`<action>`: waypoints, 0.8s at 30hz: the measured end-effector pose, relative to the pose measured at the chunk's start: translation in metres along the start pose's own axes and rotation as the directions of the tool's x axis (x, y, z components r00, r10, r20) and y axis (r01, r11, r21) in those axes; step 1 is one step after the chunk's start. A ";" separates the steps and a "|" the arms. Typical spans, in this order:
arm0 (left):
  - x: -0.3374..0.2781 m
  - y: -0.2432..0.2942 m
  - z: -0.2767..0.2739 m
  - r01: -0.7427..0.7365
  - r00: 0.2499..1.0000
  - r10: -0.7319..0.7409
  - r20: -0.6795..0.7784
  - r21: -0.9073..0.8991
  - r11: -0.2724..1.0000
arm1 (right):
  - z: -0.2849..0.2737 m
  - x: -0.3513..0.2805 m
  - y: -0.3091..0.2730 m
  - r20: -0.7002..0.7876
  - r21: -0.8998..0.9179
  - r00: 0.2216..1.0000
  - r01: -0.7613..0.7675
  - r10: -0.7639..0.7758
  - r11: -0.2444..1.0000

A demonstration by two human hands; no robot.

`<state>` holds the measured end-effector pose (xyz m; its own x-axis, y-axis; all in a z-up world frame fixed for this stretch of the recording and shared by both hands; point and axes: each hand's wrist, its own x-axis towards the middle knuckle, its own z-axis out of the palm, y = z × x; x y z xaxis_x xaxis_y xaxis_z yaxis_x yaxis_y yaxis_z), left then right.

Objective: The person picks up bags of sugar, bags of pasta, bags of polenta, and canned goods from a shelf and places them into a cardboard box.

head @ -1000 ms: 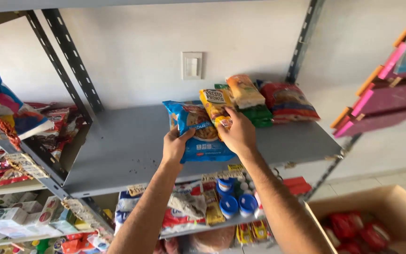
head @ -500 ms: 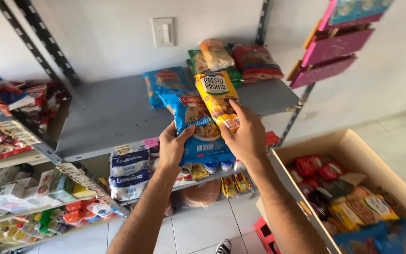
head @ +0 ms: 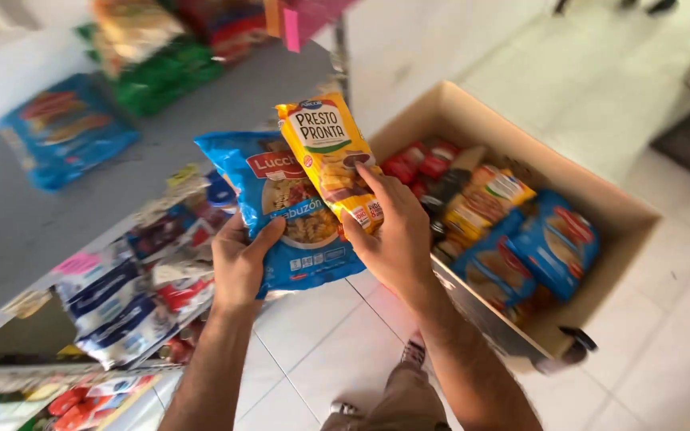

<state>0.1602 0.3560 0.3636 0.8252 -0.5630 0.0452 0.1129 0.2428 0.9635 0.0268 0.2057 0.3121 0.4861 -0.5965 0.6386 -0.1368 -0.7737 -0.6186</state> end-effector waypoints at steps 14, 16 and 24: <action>0.029 -0.161 0.178 0.252 0.854 -0.313 0.415 0.197 0.948 | -0.155 -0.069 0.174 -0.153 0.020 0.912 -0.382 0.380 0.924; 0.030 -0.183 0.198 0.307 0.811 -0.368 0.456 0.203 0.930 | -0.174 -0.083 0.196 -0.167 0.006 0.885 -0.440 0.434 0.898; 0.020 -0.287 0.271 0.366 0.519 -0.390 0.761 0.214 0.906 | -0.242 -0.112 0.257 -0.261 -0.067 0.794 -0.582 0.549 0.810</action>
<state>-0.0060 0.0607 0.1595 -0.0364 -0.9879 -0.1510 0.2855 -0.1551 0.9457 -0.2714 0.0220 0.1922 0.0853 -0.9540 0.2874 -0.4516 -0.2941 -0.8424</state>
